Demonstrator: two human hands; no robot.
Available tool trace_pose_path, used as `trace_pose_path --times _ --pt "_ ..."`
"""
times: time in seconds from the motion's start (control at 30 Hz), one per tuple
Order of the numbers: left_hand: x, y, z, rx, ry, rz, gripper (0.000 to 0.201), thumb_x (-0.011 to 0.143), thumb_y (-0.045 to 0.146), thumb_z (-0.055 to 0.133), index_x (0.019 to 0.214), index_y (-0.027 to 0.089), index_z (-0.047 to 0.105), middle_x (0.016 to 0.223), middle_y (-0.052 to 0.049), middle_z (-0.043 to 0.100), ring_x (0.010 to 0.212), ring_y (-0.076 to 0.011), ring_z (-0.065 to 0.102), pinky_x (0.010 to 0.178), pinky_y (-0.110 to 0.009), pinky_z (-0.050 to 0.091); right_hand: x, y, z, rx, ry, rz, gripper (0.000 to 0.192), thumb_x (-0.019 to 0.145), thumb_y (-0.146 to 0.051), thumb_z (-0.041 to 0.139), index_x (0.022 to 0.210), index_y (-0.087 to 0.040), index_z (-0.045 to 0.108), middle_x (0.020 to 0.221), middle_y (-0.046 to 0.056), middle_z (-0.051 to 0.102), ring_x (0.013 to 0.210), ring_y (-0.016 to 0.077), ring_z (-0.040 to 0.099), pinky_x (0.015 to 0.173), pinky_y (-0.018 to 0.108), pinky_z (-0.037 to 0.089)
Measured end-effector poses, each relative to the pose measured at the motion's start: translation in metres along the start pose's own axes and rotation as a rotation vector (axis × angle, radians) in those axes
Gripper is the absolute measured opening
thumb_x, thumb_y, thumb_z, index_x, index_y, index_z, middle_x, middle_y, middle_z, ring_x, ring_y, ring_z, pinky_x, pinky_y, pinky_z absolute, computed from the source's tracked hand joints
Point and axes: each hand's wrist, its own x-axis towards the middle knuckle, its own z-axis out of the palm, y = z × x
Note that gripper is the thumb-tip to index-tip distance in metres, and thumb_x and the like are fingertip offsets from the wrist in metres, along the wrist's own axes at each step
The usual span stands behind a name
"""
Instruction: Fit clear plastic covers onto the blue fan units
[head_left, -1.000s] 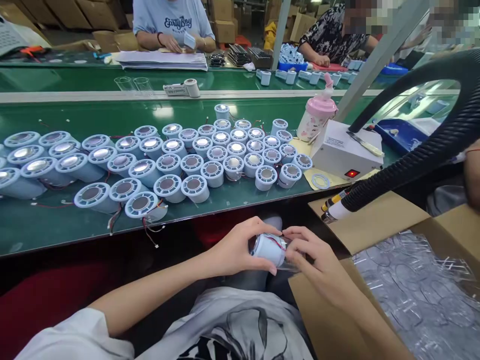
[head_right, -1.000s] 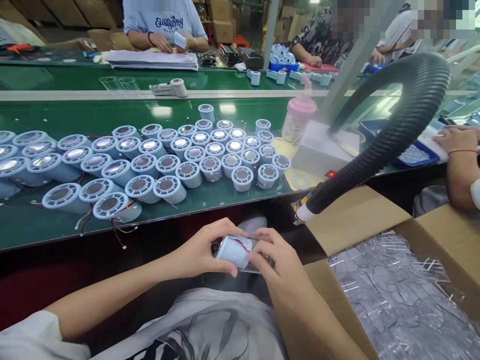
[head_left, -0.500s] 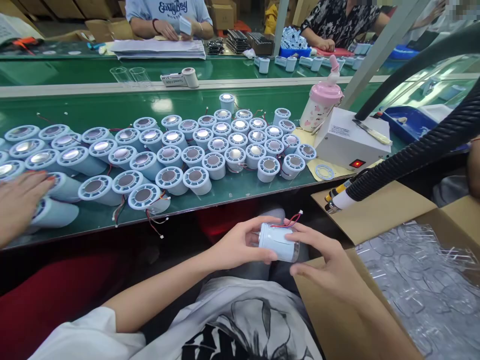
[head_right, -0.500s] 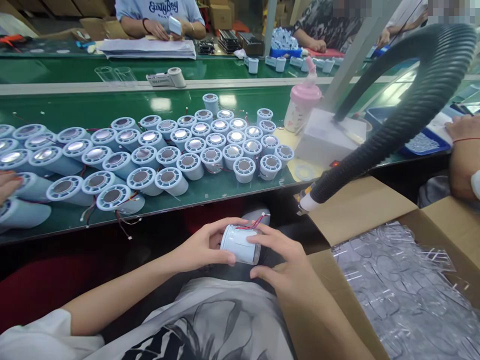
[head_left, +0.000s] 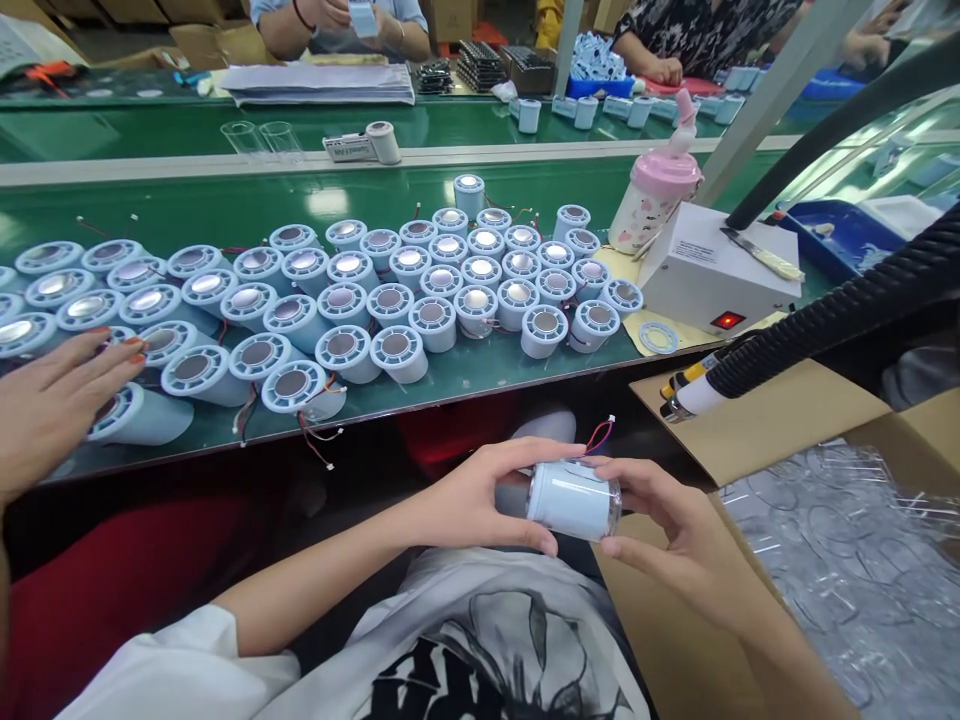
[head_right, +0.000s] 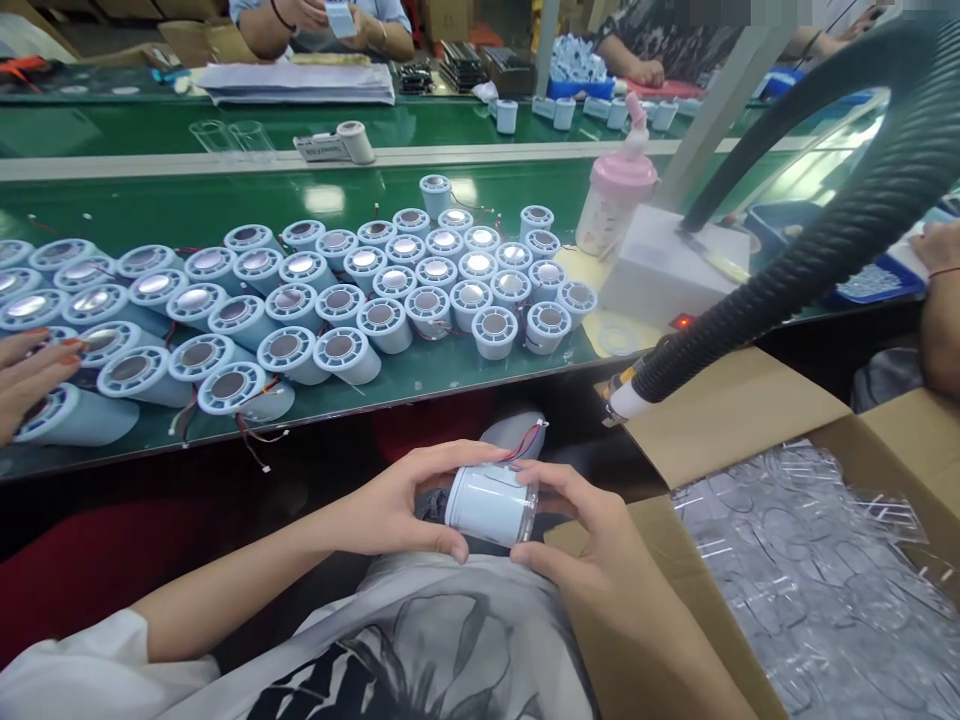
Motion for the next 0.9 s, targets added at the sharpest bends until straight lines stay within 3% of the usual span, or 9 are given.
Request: trace_pose_path --times 0.17,0.37,0.57,0.73,0.9 --pt "0.000 0.002 -0.001 0.061 -0.023 0.047 0.077 0.066 0.025 0.083 0.136 0.030 0.051 0.139 -0.009 0.052 0.129 -0.0275 0.049 0.106 -0.040 0.044 0.001 -0.004 0.000 0.117 -0.016 0.050 0.040 0.078 -0.020 0.071 0.115 -0.028 0.058 0.119 0.003 0.063 0.106 0.0217 0.061 0.089 0.032 0.052" --pt "0.000 0.002 -0.002 0.108 -0.038 0.107 0.077 0.066 0.024 0.083 0.136 0.030 0.052 0.140 -0.008 0.052 0.130 -0.0265 0.048 0.110 -0.039 0.039 0.003 -0.002 0.001 0.322 -0.064 0.143 0.037 0.081 -0.030 0.071 0.114 -0.025 0.054 0.112 0.005 0.066 0.095 0.0195 0.063 0.079 0.029 0.053" --pt "0.000 0.001 -0.003 0.139 -0.046 0.140 0.078 0.065 0.021 0.084 0.136 0.030 0.051 0.140 -0.007 0.053 0.131 -0.0251 0.047 0.111 -0.037 0.038 0.004 0.004 0.003 0.412 -0.041 0.216 0.036 0.083 -0.042 0.068 0.109 -0.023 0.054 0.089 0.002 0.068 0.075 0.0153 0.061 0.065 0.025 0.053" --pt "-0.001 0.003 -0.003 0.106 -0.043 0.100 0.077 0.065 0.020 0.083 0.135 0.029 0.052 0.141 -0.008 0.052 0.132 -0.0259 0.047 0.108 -0.037 0.042 0.006 0.009 0.005 0.493 -0.043 0.281 0.039 0.085 -0.052 0.062 0.106 -0.021 0.053 0.079 0.000 0.066 0.063 0.0139 0.064 0.061 0.025 0.054" --pt "0.002 0.002 -0.003 -0.074 -0.035 -0.041 0.079 0.066 0.016 0.082 0.138 0.024 0.049 0.139 -0.011 0.053 0.127 -0.0262 0.052 0.107 -0.038 0.044 0.013 0.013 0.011 0.591 -0.047 0.333 0.044 0.084 -0.060 0.058 0.099 -0.018 0.054 0.069 0.001 0.068 0.055 0.0158 0.067 0.051 0.023 0.052"
